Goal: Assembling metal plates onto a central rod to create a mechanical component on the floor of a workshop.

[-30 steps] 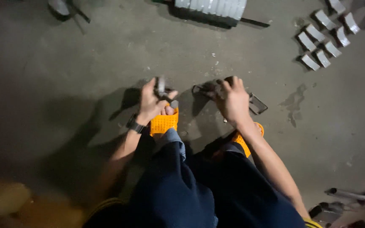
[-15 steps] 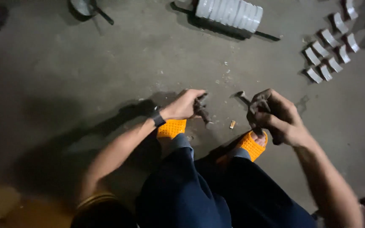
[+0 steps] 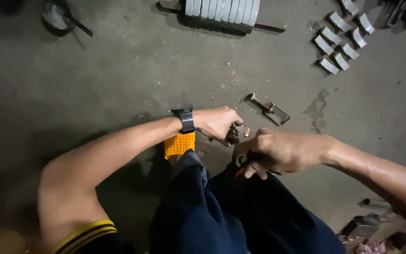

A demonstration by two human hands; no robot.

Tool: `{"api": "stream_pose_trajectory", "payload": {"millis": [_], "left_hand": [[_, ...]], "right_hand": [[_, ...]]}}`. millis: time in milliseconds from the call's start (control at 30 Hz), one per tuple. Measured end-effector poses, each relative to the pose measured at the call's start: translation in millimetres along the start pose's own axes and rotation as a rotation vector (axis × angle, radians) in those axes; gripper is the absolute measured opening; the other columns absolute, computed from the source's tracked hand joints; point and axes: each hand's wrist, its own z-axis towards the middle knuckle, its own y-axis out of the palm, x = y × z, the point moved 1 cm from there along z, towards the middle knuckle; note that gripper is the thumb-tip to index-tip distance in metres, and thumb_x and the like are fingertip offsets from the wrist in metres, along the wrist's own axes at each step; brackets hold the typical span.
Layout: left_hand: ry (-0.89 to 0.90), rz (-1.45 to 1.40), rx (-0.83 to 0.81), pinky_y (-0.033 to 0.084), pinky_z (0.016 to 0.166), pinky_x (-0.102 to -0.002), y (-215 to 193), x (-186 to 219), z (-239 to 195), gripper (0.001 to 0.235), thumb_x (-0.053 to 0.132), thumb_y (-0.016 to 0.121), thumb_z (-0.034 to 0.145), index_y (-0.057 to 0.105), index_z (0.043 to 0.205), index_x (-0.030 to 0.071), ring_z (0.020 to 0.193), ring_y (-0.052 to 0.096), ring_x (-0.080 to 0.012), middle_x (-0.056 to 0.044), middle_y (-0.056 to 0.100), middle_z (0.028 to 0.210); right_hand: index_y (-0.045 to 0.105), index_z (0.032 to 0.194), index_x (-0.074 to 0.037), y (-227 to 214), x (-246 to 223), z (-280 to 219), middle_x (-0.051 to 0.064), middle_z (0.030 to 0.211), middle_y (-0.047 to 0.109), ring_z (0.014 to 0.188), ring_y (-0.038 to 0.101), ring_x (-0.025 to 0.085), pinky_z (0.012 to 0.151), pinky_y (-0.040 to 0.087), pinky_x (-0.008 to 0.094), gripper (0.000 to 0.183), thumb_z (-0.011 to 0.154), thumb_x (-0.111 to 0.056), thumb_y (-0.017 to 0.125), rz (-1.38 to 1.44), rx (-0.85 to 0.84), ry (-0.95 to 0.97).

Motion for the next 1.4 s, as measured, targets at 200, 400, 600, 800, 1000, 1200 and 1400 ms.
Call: {"api": "stream_pose_trajectory", "payload": {"millis": [200,400,600,800,1000,1200,1400], "left_hand": [[0.198,-0.261,0.373,0.030,0.052,-0.031,-5.6,21.9,-19.7,0.015,0.009,0.063,0.069,0.048,0.069,0.004,0.057,0.042,-0.0121,-0.009,0.058,0.061],[0.258,-0.247,0.878,0.031,0.047,-0.032,-11.5,58.3,-33.8,0.058,0.061,0.036,0.081,0.057,0.089,0.008,0.066,0.040,-0.0017,-0.004,0.051,0.058],[0.156,-0.520,1.101,0.030,0.049,-0.029,-15.8,55.2,-23.5,0.030,0.041,0.041,0.074,0.046,0.073,0.012,0.064,0.031,-0.0038,0.002,0.036,0.056],[0.274,-0.483,1.200,0.029,0.047,-0.027,-18.6,34.6,-0.7,0.056,0.065,0.038,0.075,0.051,0.078,0.012,0.053,0.033,-0.0076,0.006,0.044,0.057],[0.167,-0.389,1.418,0.045,0.048,-0.026,-15.3,-1.9,37.5,0.016,0.030,0.055,0.071,0.051,0.074,0.015,0.051,0.053,-0.0109,0.002,0.059,0.060],[-0.010,-0.354,1.506,0.046,0.046,-0.029,-26.1,-23.7,37.5,0.015,0.030,0.060,0.065,0.053,0.067,0.017,0.052,0.058,-0.0146,0.002,0.061,0.058],[0.260,-0.136,1.216,0.049,0.065,-0.030,-57.2,18.5,-44.6,0.031,-0.002,0.070,0.071,0.050,0.094,0.004,0.076,0.060,-0.0223,-0.010,0.062,0.086]], "right_hand": [[0.059,0.097,-0.003,-3.8,-14.2,-6.2,0.006,0.084,0.073,0.069,0.075,0.018,0.054,0.065,0.027,0.022,0.080,-0.016,0.060,-0.160,0.122,0.106],[0.062,0.094,-0.003,-10.5,-31.7,-13.0,0.005,0.083,0.074,0.066,0.076,0.016,0.053,0.061,0.026,0.031,0.075,-0.027,0.061,-0.168,0.429,-0.029],[0.065,0.084,-0.002,-1.5,-5.9,-15.9,0.003,0.060,0.066,0.037,0.054,0.005,0.032,0.045,0.015,0.026,0.068,-0.022,0.066,-0.073,0.786,0.069],[0.059,0.087,0.003,3.9,8.4,-1.8,0.008,0.062,0.057,0.043,0.047,0.007,0.035,0.035,0.015,0.029,0.073,-0.022,0.065,0.178,1.133,0.027],[0.057,0.084,-0.003,-5.5,39.0,22.1,0.003,0.064,0.053,0.044,0.047,0.008,0.032,0.034,0.019,0.029,0.076,-0.026,0.072,0.319,1.432,-0.055],[0.053,0.083,-0.006,-16.6,62.2,39.1,0.005,0.059,0.050,0.040,0.040,0.008,0.034,0.030,0.019,0.028,0.082,-0.027,0.070,0.471,1.446,-0.274],[0.061,0.093,-0.003,-21.3,88.0,-40.3,0.008,0.094,0.062,0.094,0.059,0.018,0.084,0.046,0.030,0.047,0.070,-0.044,0.067,-0.034,1.173,-0.078]]}}
